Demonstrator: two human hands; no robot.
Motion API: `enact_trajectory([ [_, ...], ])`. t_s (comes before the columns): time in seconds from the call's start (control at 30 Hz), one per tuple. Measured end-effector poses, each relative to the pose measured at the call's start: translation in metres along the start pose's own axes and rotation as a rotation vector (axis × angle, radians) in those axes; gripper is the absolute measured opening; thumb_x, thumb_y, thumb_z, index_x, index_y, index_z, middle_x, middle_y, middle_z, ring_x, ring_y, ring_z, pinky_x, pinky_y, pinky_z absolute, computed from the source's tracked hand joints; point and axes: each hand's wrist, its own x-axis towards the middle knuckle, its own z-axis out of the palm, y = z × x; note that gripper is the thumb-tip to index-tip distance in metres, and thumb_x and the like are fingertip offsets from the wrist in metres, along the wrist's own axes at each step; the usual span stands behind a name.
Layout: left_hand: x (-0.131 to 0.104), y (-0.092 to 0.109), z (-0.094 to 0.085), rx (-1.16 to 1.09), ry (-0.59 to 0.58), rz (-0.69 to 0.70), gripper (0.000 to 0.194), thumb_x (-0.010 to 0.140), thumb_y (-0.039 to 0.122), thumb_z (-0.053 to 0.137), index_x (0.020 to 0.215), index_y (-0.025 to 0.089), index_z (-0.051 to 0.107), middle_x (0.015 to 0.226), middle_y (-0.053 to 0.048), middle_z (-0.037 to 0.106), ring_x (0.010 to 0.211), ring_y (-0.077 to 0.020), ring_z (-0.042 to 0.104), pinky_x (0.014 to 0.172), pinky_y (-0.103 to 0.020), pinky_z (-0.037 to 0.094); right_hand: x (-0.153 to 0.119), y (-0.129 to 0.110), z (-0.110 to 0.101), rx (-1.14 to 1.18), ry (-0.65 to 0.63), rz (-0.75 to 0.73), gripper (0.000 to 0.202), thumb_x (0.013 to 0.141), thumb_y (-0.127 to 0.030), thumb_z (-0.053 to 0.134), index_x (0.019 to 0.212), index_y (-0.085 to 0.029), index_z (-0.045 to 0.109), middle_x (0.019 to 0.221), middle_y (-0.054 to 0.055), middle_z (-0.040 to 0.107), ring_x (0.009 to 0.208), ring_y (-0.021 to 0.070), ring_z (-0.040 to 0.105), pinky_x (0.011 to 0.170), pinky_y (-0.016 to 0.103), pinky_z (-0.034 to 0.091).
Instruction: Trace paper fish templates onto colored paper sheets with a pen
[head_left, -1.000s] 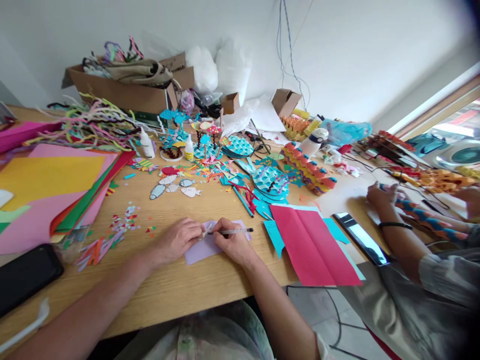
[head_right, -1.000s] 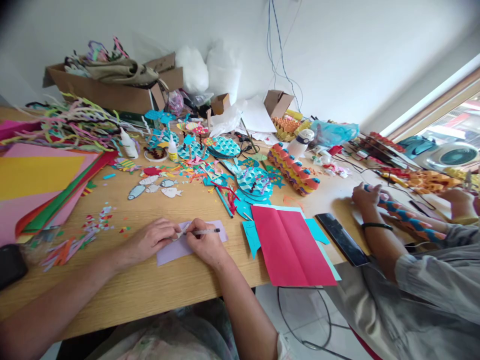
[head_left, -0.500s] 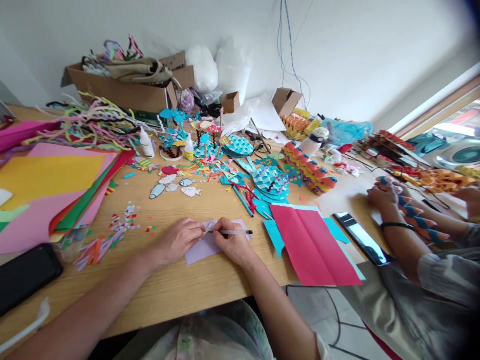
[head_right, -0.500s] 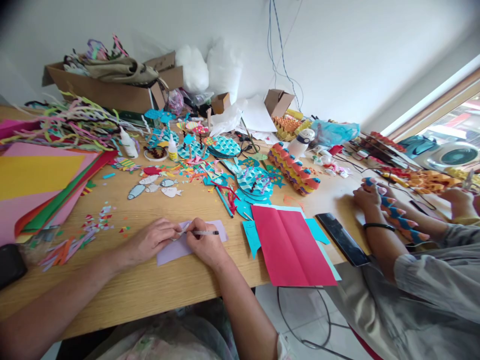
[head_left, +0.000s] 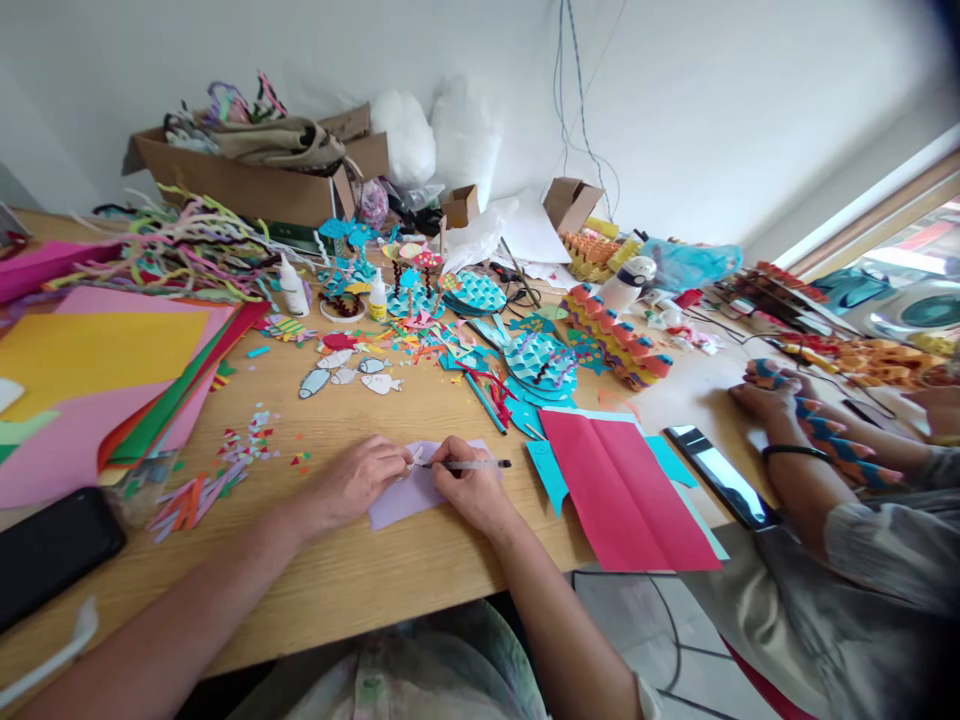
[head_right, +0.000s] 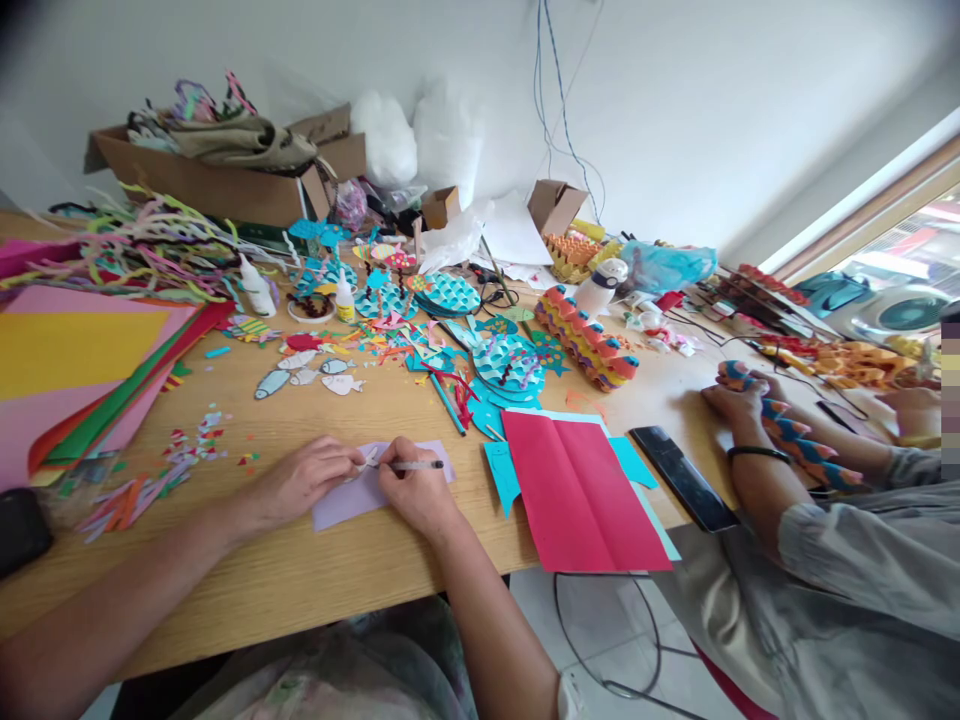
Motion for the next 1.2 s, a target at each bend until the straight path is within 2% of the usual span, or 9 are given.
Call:
enact_trajectory([
  [0.27, 0.003, -0.001, 0.003, 0.024, -0.027, -0.012, 0.016, 0.087, 0.013, 0.043, 0.084, 0.017, 0.059, 0.092, -0.004, 0.064, 0.086, -0.0159, 0.054, 0.076, -0.029, 0.043, 0.0, 0.008, -0.003, -0.007, 0.011, 0.035, 0.009, 0.067, -0.015, 0.045, 0.063, -0.019, 0.052, 0.054, -0.005, 0.049, 0.049, 0.009, 0.041, 0.047, 0.019, 0.029],
  [0.33, 0.003, 0.001, 0.001, 0.035, -0.041, -0.022, 0.017, 0.087, 0.012, 0.043, 0.089, 0.017, 0.059, 0.094, -0.004, 0.064, 0.086, -0.0159, 0.054, 0.076, -0.029, 0.043, -0.001, 0.009, -0.004, -0.012, 0.014, 0.036, 0.009, 0.066, -0.015, 0.046, 0.063, -0.019, 0.053, 0.054, -0.005, 0.05, 0.05, 0.0091, 0.042, 0.048, 0.019, 0.03],
  [0.43, 0.004, 0.002, 0.001, 0.055, -0.038, -0.01, 0.028, 0.085, 0.007, 0.041, 0.103, 0.018, 0.058, 0.1, -0.005, 0.064, 0.089, -0.0159, 0.054, 0.079, -0.03, 0.043, -0.001, 0.009, -0.005, -0.014, 0.015, 0.034, 0.009, 0.066, -0.014, 0.046, 0.063, -0.019, 0.053, 0.056, -0.004, 0.052, 0.051, 0.0096, 0.044, 0.05, 0.02, 0.031],
  [0.53, 0.004, 0.001, 0.002, 0.092, -0.039, 0.005, 0.036, 0.08, 0.004, 0.041, 0.109, 0.019, 0.057, 0.103, -0.006, 0.063, 0.09, -0.0175, 0.055, 0.08, -0.032, 0.044, -0.001, 0.009, -0.005, -0.02, 0.021, 0.037, 0.01, 0.066, -0.014, 0.046, 0.063, -0.019, 0.052, 0.056, -0.004, 0.053, 0.052, 0.0101, 0.044, 0.05, 0.02, 0.031],
  [0.93, 0.005, 0.004, 0.005, 0.126, -0.085, -0.061, 0.046, 0.072, -0.001, 0.046, 0.111, 0.022, 0.058, 0.105, -0.005, 0.06, 0.091, -0.02, 0.052, 0.081, -0.036, 0.045, -0.001, 0.011, -0.009, -0.021, 0.031, 0.033, 0.01, 0.067, -0.012, 0.046, 0.064, -0.019, 0.053, 0.06, -0.002, 0.054, 0.06, 0.0122, 0.048, 0.055, 0.022, 0.033],
  [1.2, 0.005, 0.004, 0.006, 0.154, -0.089, -0.061, 0.046, 0.072, -0.002, 0.044, 0.108, 0.022, 0.059, 0.102, -0.005, 0.06, 0.09, -0.0198, 0.052, 0.08, -0.035, 0.045, -0.002, 0.008, -0.01, 0.058, 0.041, 0.064, 0.01, 0.066, -0.013, 0.046, 0.062, -0.02, 0.052, 0.055, -0.004, 0.051, 0.056, 0.0118, 0.046, 0.054, 0.022, 0.033],
])
